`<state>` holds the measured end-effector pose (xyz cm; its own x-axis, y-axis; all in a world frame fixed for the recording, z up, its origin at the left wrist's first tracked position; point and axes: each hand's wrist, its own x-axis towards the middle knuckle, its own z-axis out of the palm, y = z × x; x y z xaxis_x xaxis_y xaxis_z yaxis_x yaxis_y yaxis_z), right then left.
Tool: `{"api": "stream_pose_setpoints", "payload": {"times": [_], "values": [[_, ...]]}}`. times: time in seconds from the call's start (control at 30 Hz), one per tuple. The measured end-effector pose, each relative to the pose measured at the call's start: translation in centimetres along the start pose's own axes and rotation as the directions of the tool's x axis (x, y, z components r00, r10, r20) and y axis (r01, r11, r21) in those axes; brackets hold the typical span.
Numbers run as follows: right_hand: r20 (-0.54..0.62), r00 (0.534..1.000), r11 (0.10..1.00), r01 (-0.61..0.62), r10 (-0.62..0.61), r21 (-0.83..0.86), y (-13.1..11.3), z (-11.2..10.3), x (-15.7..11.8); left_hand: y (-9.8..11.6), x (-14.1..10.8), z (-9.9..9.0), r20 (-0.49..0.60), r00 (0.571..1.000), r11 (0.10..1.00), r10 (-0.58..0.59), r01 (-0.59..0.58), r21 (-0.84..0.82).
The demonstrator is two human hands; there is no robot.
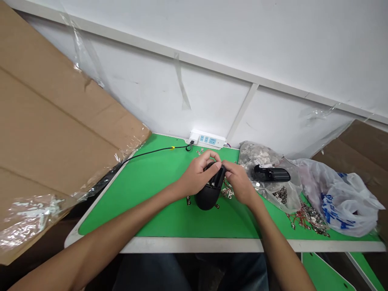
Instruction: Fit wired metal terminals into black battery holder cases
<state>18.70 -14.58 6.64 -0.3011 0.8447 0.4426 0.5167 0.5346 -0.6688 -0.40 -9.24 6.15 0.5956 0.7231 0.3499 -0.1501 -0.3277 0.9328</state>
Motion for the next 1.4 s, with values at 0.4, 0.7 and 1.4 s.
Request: {"api": "stream_pose_setpoints", "payload": {"times": [0.4, 0.7, 1.4], "values": [[-0.047, 0.988, 0.971, 0.132, -0.144, -0.2, -2.0, 0.1, -1.1, -0.2, -1.3, 0.3, 0.064, 0.888, 0.808, 0.455, -0.442, 0.389], [-0.05, 0.987, 0.945, 0.132, -0.154, -0.299, -3.1, 0.5, -1.4, -0.9, -1.3, 0.2, 0.125, 0.752, 0.611, 0.647, -0.609, 0.505], [-0.034, 0.987, 0.917, 0.135, -0.159, -0.375, -3.7, 0.4, -1.3, -0.9, -1.1, 0.4, 0.144, 0.714, 0.563, 0.685, -0.645, 0.517]]}}
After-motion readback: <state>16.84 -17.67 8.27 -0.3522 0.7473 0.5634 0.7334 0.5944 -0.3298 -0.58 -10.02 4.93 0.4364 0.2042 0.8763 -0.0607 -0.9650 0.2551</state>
